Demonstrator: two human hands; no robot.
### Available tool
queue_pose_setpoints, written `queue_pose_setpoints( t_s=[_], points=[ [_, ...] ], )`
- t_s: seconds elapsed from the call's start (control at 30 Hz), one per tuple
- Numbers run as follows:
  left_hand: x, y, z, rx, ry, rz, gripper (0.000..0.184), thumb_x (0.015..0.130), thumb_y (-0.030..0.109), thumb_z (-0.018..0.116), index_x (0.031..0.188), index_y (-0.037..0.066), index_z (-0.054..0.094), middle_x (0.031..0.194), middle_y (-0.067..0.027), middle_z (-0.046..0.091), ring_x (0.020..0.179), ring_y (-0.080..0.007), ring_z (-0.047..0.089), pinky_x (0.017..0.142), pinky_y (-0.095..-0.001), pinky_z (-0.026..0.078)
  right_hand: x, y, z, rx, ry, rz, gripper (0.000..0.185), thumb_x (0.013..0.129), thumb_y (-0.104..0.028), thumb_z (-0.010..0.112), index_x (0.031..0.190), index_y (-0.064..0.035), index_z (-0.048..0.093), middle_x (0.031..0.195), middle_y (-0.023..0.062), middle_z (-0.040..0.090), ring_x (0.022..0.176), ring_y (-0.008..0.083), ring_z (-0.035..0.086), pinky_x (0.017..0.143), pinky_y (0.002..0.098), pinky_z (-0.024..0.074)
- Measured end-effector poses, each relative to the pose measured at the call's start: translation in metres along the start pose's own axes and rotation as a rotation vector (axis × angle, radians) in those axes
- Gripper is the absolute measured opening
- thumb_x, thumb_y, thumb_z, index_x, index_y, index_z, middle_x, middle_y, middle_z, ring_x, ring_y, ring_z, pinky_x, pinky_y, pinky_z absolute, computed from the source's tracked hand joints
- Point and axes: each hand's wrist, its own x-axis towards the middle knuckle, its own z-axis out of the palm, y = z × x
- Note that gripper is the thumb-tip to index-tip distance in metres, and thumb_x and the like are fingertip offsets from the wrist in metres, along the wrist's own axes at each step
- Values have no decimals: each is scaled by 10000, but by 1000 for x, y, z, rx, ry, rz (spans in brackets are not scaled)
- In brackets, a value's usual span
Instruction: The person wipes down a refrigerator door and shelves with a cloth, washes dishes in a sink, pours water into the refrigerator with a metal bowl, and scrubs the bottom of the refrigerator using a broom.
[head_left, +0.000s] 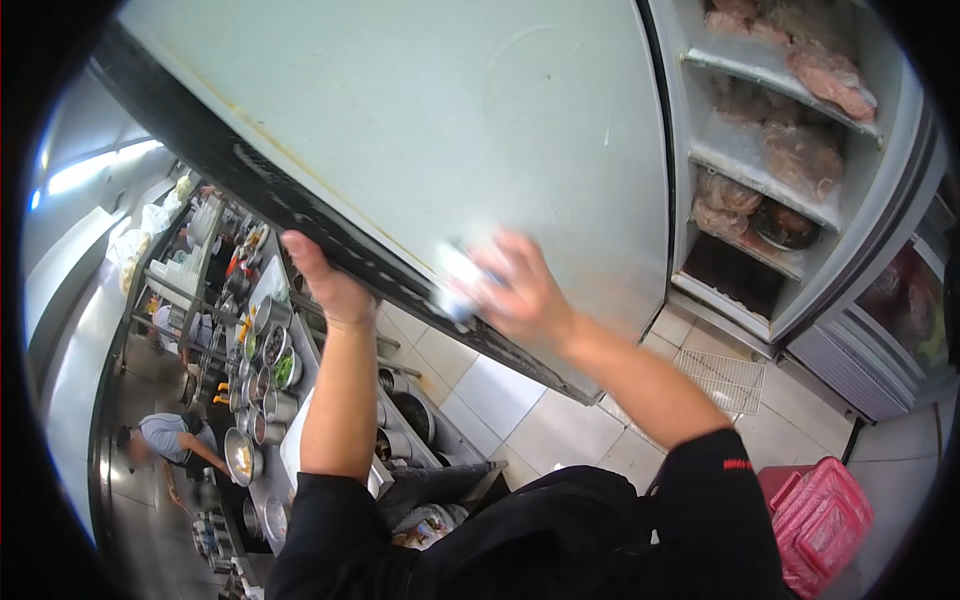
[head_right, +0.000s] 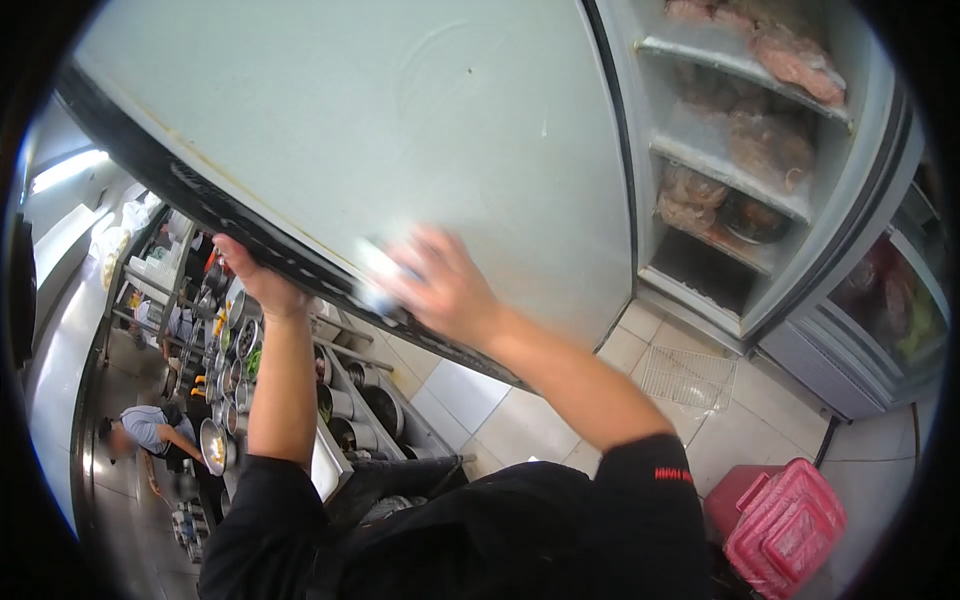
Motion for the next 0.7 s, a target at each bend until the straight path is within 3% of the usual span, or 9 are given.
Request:
queue_pose_setpoints(
  t_s=[0.07,0.13,0.2,0.33,0.47,0.57,0.63,0.7],
  points=[
    [9,-5,-15,50,-13,21,735,954,657,363,1404,80,428,1350,-57,509,1226,-213,480,1057,-370,362,-118,-8,0,46,-150,200,385,686,-32,668,1042,-165,731,1115,72,578,1111,328,491,910,458,449],
    [13,-5,-21,-18,6,43,678,965,633,362,1380,106,463,1325,-53,541,1187,-227,522,1023,-384,405,-140,-16,4,40,-139,276,385,685,-30,667,1041,-165,730,1114,68,577,1098,320,492,900,449,448],
    [9,-5,-13,-46,33,45,660,972,623,356,1377,113,468,1325,-49,544,1180,-225,526,1018,-384,410,-120,-26,5,29,-64,284,393,665,-15,685,1028,-158,729,1106,71,580,1065,318,503,891,440,449],
    [-1,8,6,45,80,38,689,965,644,345,1392,113,445,1352,-46,506,1192,-213,498,1035,-378,383,33,-25,-2,61,143,116,450,668,-25,688,1106,-130,686,1106,89,582,1025,300,519,871,423,448],
    [5,5,5,105,83,75,720,949,669,349,1404,116,427,1383,-61,477,1217,-229,482,1043,-396,376,-112,-52,8,148,-10,503,494,650,-31,714,1139,-18,643,1073,157,578,978,332,552,858,440,490],
    [3,3,5,113,105,104,723,953,665,341,1411,111,415,1394,-68,470,1224,-234,486,1058,-387,372,-118,-67,1,135,-73,665,483,676,-42,703,1150,8,623,1055,165,574,930,333,569,855,425,505],
    [-1,7,15,128,107,96,717,956,661,337,1408,111,418,1391,-68,473,1222,-234,490,1061,-383,374,-60,-65,6,94,76,478,473,710,-60,701,1171,-36,598,1122,135,565,963,311,563,866,412,491],
    [-5,9,10,160,97,69,717,958,662,325,1399,106,424,1392,-77,469,1236,-227,483,1061,-386,381,-23,-68,1,169,110,486,474,710,-44,690,1175,-40,600,1113,134,577,959,308,584,858,414,500]
  ],
)
